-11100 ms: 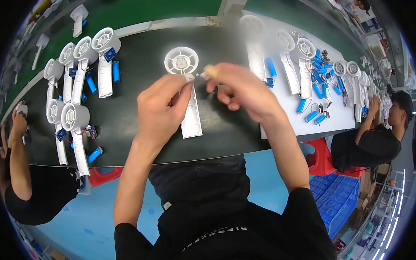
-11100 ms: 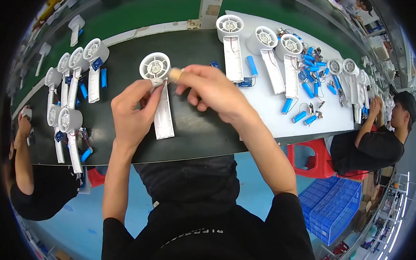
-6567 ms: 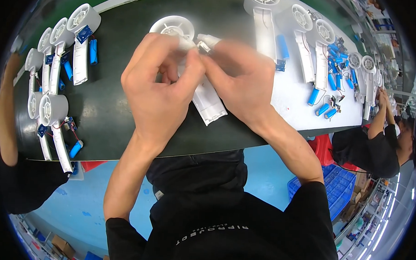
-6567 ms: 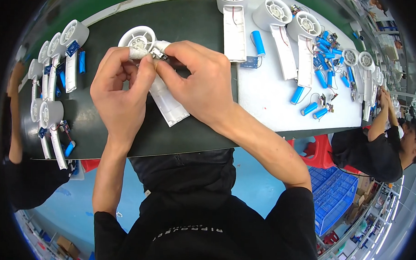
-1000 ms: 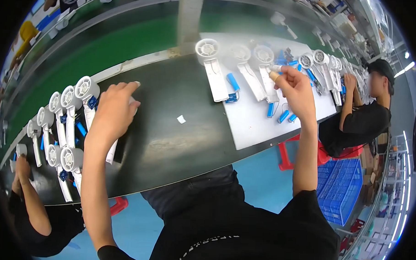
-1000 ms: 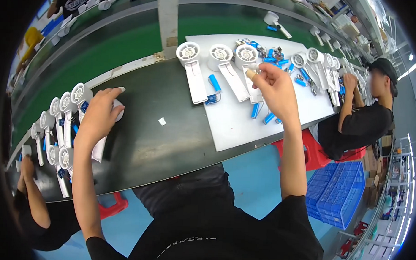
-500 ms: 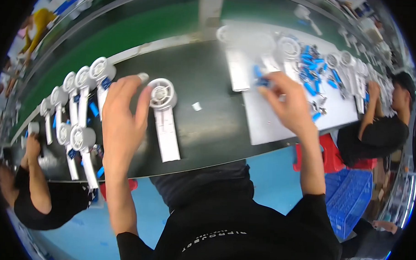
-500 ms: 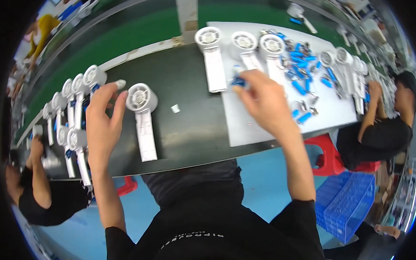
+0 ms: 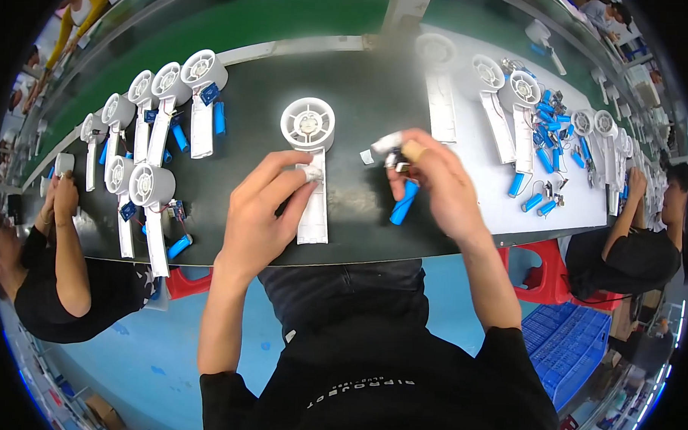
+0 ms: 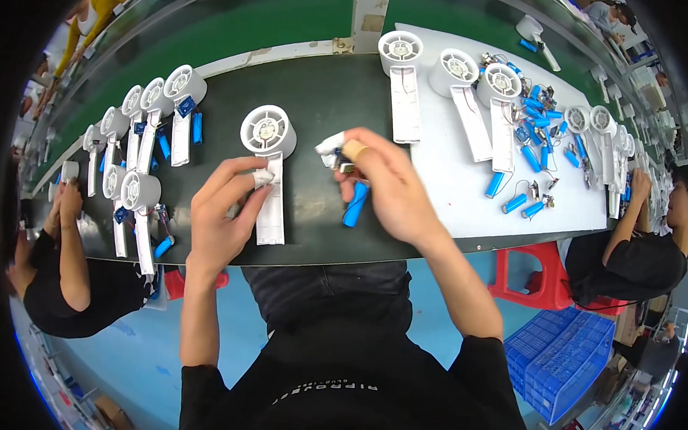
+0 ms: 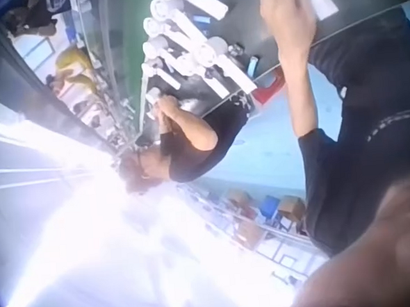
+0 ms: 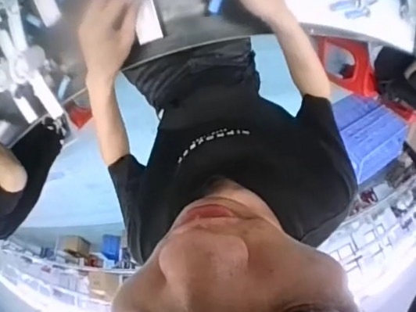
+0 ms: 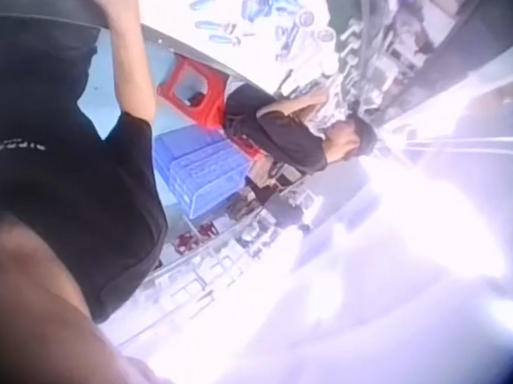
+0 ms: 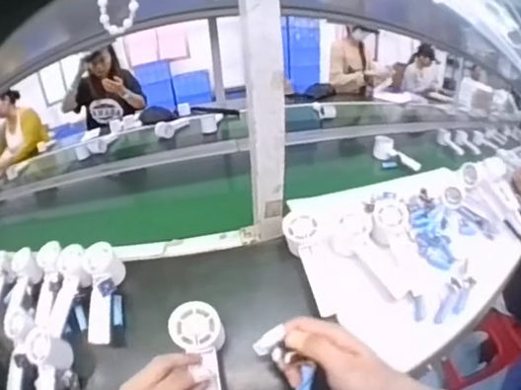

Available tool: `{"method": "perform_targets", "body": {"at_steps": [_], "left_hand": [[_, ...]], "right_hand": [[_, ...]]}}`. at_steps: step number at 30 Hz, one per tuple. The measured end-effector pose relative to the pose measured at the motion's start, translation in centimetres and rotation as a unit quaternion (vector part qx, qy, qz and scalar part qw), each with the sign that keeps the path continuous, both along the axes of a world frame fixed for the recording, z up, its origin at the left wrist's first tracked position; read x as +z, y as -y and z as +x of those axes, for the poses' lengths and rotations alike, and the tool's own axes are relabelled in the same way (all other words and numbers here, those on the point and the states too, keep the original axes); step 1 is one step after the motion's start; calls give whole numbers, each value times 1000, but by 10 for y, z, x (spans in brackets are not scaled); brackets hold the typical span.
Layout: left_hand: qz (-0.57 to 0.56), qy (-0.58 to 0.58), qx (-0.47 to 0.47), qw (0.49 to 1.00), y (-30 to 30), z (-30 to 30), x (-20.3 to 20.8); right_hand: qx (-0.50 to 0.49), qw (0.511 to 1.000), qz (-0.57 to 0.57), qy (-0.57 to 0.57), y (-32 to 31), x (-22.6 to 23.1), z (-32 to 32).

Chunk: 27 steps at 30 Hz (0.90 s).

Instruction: The person assembles handheld electric fans by hand, connecting and inserting circuit boards and wires into the fan handle housings, and placing the assembled fan components along the workstation.

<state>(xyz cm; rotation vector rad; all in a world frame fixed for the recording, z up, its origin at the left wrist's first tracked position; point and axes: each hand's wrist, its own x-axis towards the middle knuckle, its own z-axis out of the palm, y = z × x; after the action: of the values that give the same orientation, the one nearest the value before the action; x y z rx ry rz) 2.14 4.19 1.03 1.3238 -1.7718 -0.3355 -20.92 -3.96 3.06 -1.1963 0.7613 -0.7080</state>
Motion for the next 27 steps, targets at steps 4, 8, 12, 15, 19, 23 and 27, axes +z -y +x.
{"method": "perform_targets", "body": {"at_steps": [4,8,12,15,19,23,27], "left_hand": [[61,-61,67,994,8,-14,1],[24,-34,98,994,10,-12,-3],[-1,-51,61,997,11,-13,-3],[-1,-79,52,996,10,-13,-6],[-19,-94,41,995,11,-13,-6],[-32,-93,42,994,16,-16,-2],[-25,-121,71,990,19,-20,-2]], "right_hand": [[30,999,-24,-21,-5,-15,19],[41,998,-16,-35,-3,-14,23],[4,996,-57,-74,-2,-18,21],[2,997,-42,-71,-2,-17,19],[-14,982,-159,-100,-3,-20,20],[-41,995,-79,-40,-6,-25,25],[-2,1000,-15,17,1,-27,30]]}}
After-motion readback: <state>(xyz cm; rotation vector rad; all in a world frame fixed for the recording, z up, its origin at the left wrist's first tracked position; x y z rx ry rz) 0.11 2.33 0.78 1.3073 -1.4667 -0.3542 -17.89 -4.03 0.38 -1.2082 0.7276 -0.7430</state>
